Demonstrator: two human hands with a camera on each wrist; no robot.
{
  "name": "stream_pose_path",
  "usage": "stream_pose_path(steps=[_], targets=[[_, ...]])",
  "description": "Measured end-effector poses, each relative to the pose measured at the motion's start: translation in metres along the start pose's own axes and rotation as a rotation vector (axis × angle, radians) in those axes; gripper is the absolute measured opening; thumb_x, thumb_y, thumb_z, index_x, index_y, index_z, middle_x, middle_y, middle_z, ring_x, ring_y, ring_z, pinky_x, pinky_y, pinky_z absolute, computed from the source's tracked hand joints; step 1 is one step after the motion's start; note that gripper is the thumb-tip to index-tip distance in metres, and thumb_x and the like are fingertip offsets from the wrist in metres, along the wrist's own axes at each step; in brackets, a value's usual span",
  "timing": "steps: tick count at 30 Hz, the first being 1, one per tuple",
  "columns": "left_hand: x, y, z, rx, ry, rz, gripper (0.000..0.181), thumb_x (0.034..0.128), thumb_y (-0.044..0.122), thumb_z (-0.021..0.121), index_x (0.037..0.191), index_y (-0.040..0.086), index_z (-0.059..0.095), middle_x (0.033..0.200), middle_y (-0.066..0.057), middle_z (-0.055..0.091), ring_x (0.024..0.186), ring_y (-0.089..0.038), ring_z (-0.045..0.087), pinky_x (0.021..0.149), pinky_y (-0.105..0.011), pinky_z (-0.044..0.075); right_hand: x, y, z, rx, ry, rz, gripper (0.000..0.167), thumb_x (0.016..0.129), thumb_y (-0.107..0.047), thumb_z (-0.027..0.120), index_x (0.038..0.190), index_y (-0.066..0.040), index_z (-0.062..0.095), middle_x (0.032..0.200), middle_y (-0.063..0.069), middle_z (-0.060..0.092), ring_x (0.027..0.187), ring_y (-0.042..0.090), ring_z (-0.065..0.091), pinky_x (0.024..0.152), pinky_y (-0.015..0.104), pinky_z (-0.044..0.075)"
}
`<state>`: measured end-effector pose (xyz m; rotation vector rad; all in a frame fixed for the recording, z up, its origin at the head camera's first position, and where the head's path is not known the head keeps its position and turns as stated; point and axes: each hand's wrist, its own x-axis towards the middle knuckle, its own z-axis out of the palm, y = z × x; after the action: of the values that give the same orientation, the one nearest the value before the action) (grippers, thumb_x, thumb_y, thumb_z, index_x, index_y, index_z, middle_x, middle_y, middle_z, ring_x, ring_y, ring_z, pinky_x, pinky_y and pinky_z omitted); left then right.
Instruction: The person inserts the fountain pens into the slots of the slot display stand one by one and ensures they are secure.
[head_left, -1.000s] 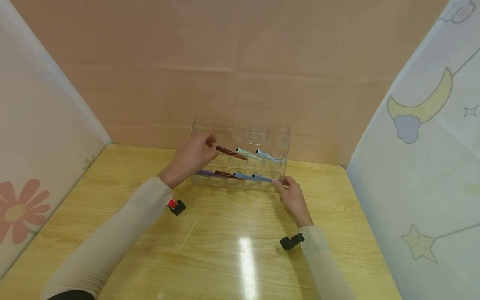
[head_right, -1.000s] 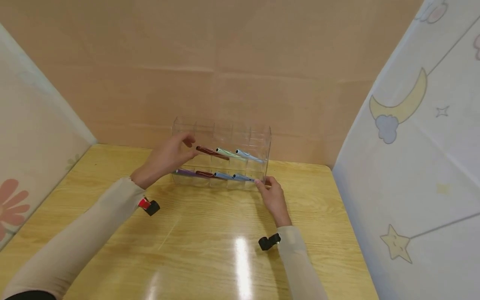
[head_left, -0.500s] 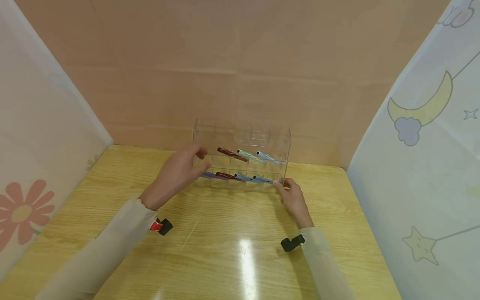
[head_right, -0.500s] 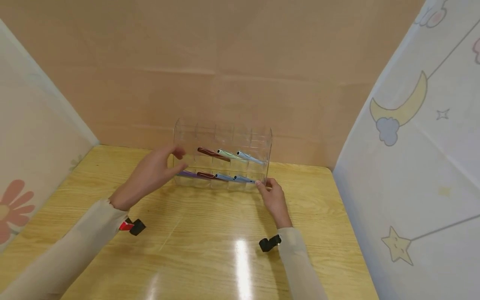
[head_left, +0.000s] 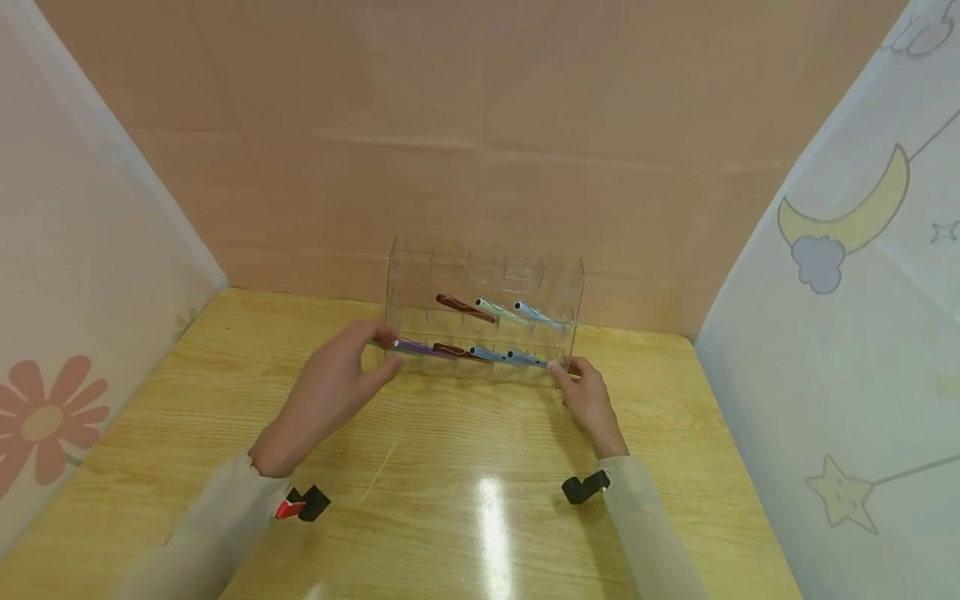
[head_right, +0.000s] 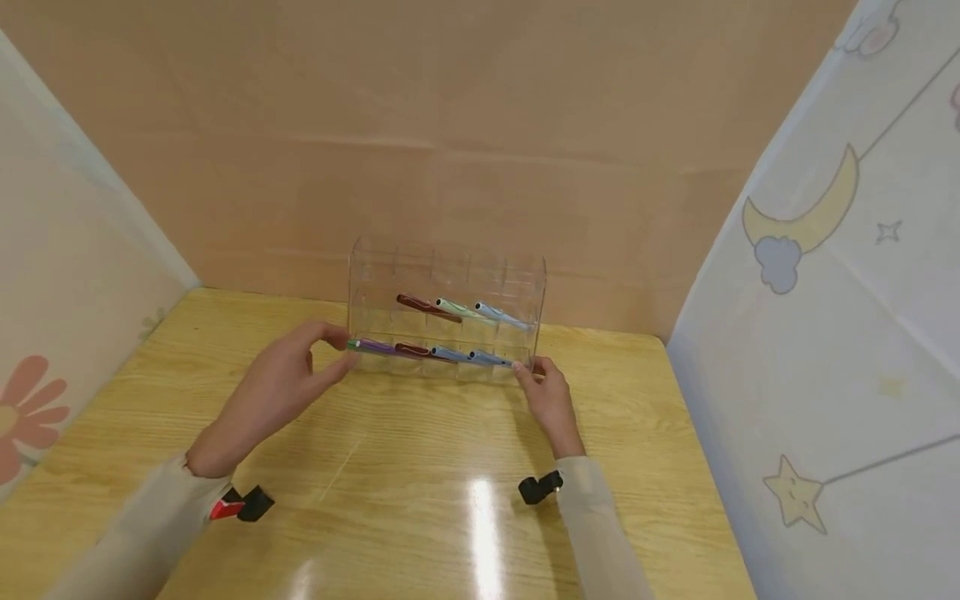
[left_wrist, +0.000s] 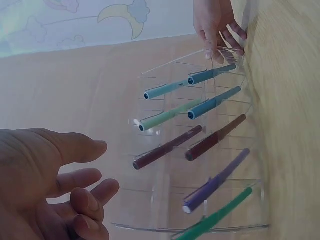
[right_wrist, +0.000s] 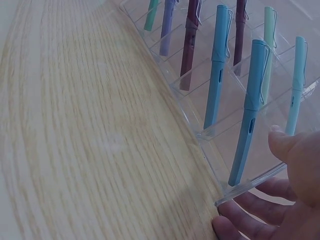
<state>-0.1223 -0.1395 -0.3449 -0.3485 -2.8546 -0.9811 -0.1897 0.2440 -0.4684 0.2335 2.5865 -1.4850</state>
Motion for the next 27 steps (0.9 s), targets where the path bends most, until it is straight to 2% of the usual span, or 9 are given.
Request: stream_pose_path(steps=[2,4,6,8,13,22,27], targets=[[-0.007,-0.005,0.004,-0.018,0.003,-0.026,0.037,0.1035,0.033,0.071,0.132,0.011,0.065,0.128,-0.006,0.071,0.085,-0.022,0.067,0.076,-0.042,0.057,0.000,-0.001,0.000,-0.001,0.003,-0.005,0.064,0.109,-0.054,0.054,0.151,-0.006,0.049,0.154,0.019,0.055,0.134,0.037,0.061,0.099,0.045,0.059],[-0.013,-0.009,0.008,-0.037,0.001,-0.049,0.037,0.1033,0.033,0.071,0.132,0.012,0.065,0.127,-0.007,0.072,0.070,-0.019,0.056,0.064,-0.036,0.050,-0.001,-0.001,0.000,-0.005,0.007,-0.009,0.066,0.109,-0.056,0.054,0.152,-0.006,0.050,0.153,0.019,0.056,0.133,0.037,0.062,0.097,0.044,0.060],[-0.019,-0.014,0.014,-0.057,-0.005,-0.070,0.037,0.1026,0.032,0.073,0.132,0.011,0.066,0.127,-0.008,0.072,0.064,-0.017,0.046,0.058,-0.031,0.041,-0.002,-0.002,0.000,-0.007,0.006,-0.010,0.066,0.108,-0.056,0.054,0.152,-0.006,0.050,0.153,0.020,0.056,0.132,0.037,0.062,0.096,0.042,0.060],[-0.025,-0.018,0.020,-0.081,-0.013,-0.096,0.039,0.1020,0.032,0.073,0.134,0.011,0.066,0.126,-0.008,0.072,0.064,-0.017,0.042,0.056,-0.029,0.038,-0.003,-0.002,0.000,-0.004,0.004,-0.008,0.064,0.109,-0.055,0.054,0.150,-0.005,0.051,0.153,0.020,0.056,0.133,0.037,0.061,0.094,0.041,0.060],[-0.035,-0.026,0.031,-0.122,-0.029,-0.143,0.040,0.1019,0.030,0.073,0.136,0.010,0.065,0.126,-0.009,0.073,0.064,-0.016,0.044,0.056,-0.028,0.039,-0.003,-0.004,0.001,0.006,0.003,-0.005,0.060,0.109,-0.054,0.054,0.146,-0.006,0.052,0.154,0.017,0.055,0.136,0.036,0.060,0.096,0.042,0.059],[-0.038,-0.031,0.041,-0.142,-0.030,-0.160,0.039,0.1018,0.030,0.073,0.134,0.010,0.066,0.125,-0.008,0.072,0.065,-0.016,0.046,0.057,-0.029,0.040,-0.008,0.003,-0.003,-0.004,0.014,-0.027,0.071,0.109,-0.056,0.052,0.155,-0.003,0.046,0.156,0.021,0.053,0.137,0.039,0.059,0.099,0.043,0.059],[-0.040,-0.034,0.042,-0.131,-0.026,-0.154,0.037,0.1020,0.030,0.073,0.133,0.010,0.066,0.124,-0.008,0.073,0.064,-0.016,0.046,0.056,-0.028,0.041,-0.018,0.011,-0.009,-0.045,0.020,-0.040,0.075,0.108,-0.060,0.051,0.160,-0.006,0.041,0.161,0.018,0.049,0.141,0.039,0.057,0.106,0.051,0.057]])
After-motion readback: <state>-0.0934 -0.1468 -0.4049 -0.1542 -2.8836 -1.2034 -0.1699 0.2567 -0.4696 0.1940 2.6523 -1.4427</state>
